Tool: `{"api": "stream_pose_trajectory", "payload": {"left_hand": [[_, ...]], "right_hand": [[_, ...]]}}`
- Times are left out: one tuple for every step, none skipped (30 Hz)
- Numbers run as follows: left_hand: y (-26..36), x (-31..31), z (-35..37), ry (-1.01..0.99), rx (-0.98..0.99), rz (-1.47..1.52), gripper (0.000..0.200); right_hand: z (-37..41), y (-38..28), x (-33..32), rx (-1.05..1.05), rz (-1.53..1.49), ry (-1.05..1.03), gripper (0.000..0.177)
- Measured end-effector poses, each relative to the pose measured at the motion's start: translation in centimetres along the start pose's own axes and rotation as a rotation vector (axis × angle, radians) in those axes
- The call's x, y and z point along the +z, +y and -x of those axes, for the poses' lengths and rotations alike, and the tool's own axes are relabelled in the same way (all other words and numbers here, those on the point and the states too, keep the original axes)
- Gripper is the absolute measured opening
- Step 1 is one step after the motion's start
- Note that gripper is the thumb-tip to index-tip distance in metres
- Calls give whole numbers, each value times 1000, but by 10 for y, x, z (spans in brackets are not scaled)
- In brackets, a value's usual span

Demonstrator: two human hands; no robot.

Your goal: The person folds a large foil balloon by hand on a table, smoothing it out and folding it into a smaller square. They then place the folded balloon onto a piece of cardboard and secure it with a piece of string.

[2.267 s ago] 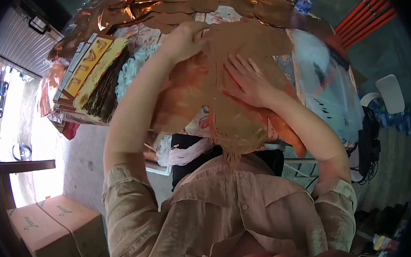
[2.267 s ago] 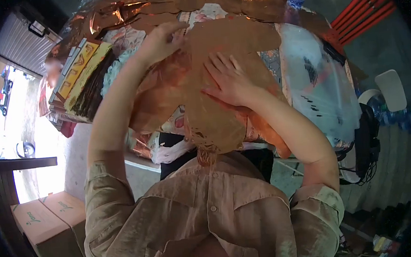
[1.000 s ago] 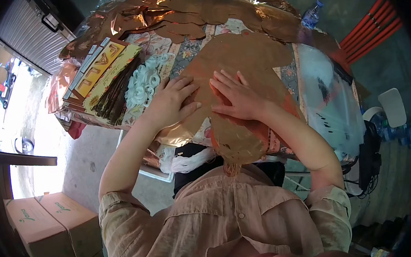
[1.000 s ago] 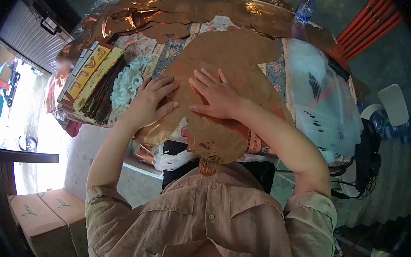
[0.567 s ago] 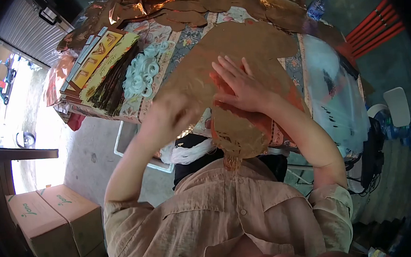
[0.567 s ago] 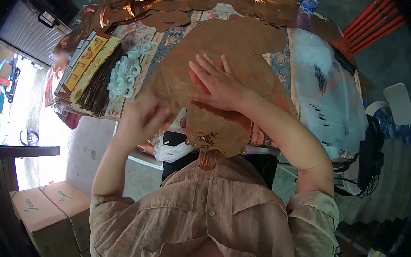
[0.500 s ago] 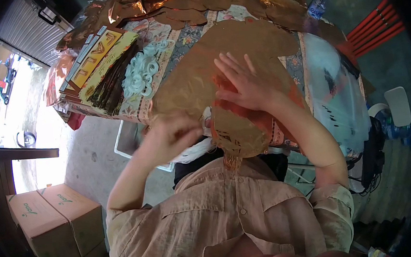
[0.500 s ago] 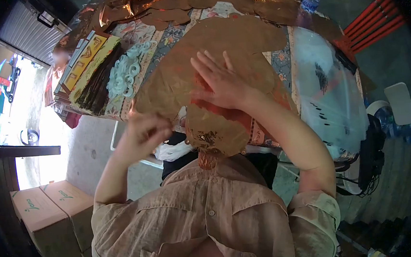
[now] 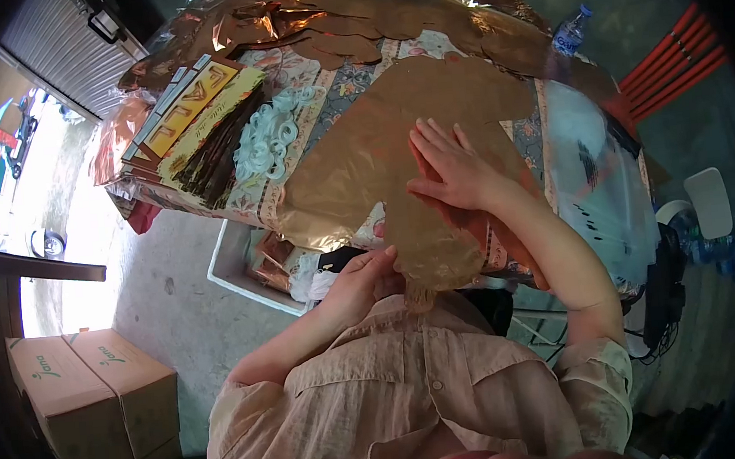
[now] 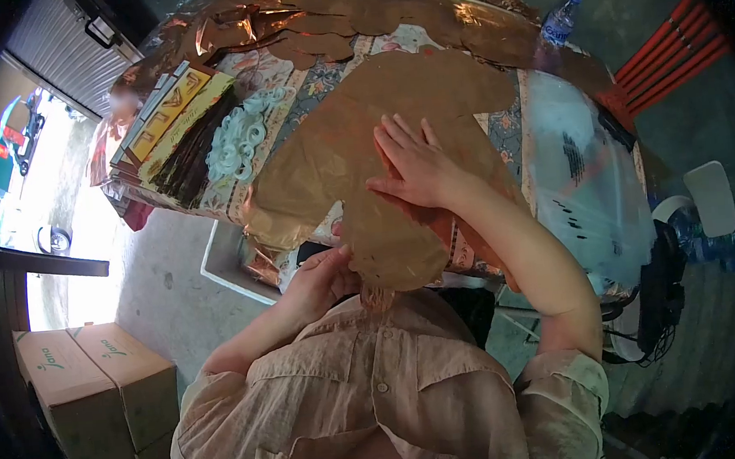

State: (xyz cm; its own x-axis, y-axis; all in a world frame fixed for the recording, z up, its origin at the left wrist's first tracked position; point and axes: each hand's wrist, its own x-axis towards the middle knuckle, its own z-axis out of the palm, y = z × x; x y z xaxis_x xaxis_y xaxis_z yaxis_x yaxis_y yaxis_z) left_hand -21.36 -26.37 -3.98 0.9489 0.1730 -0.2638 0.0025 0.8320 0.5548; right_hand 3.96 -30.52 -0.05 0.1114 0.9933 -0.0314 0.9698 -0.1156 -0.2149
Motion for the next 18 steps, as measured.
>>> {"api": "stream_pose_trajectory", "payload": {"left_hand": [[-2, -2, -1, 0, 0, 0, 37], [-3, -3, -3, 44, -4, 32, 36], [-5, -3, -4, 89, -10, 63, 34], [-4, -3, -5, 88, -11, 62, 34], [-3, -2, -5, 89, -15, 100, 34], [-3, -2, -4, 91, -21, 139, 33], [-3, -1, -3, 90, -22, 140, 33], [-1, 0, -2, 100, -10, 158, 33], [0, 1, -2, 110, 3, 177, 33], [2, 2, -2, 105, 5, 176, 33], [4, 2, -2, 107, -11, 148, 33], [4, 2, -1, 112, -29, 121, 34], [1, -3, -2, 110, -32, 121, 34], [-1, -7, -5, 126, -37, 124, 34], [-3, -9, -6, 145, -38, 128, 34], [-4, -10, -5, 150, -34, 131, 34], [1, 1, -4, 168, -33, 120, 33], [3, 7, -4, 183, -35, 110, 32]], "right_hand": [[-1, 0, 1, -5, -2, 1, 84], [-1, 0, 2, -10, -4, 1, 85], [-1, 0, 3, -8, -4, 0, 85], [-3, 0, 4, -18, -13, 9, 85], [-4, -1, 4, -28, -23, 18, 85], [-4, -2, 5, -27, -25, 17, 85], [-5, -2, 3, -34, -22, 22, 85], [-5, -2, 2, -42, -16, 28, 85], [-6, -2, 2, -42, -11, 29, 85], [-6, -2, 3, -43, -8, 37, 84], [-6, -2, 4, -44, -7, 46, 84], [-8, -2, 4, -41, -5, 47, 84], [-9, -2, 4, -48, -5, 48, 84], [-9, -2, 4, -56, -6, 49, 83], [-10, -2, 2, -59, -7, 47, 83], [-11, -3, -1, -48, 12, 32, 83], [-12, -4, -3, -36, 32, 15, 84], [-12, -4, -2, -38, 31, 9, 84]]}}
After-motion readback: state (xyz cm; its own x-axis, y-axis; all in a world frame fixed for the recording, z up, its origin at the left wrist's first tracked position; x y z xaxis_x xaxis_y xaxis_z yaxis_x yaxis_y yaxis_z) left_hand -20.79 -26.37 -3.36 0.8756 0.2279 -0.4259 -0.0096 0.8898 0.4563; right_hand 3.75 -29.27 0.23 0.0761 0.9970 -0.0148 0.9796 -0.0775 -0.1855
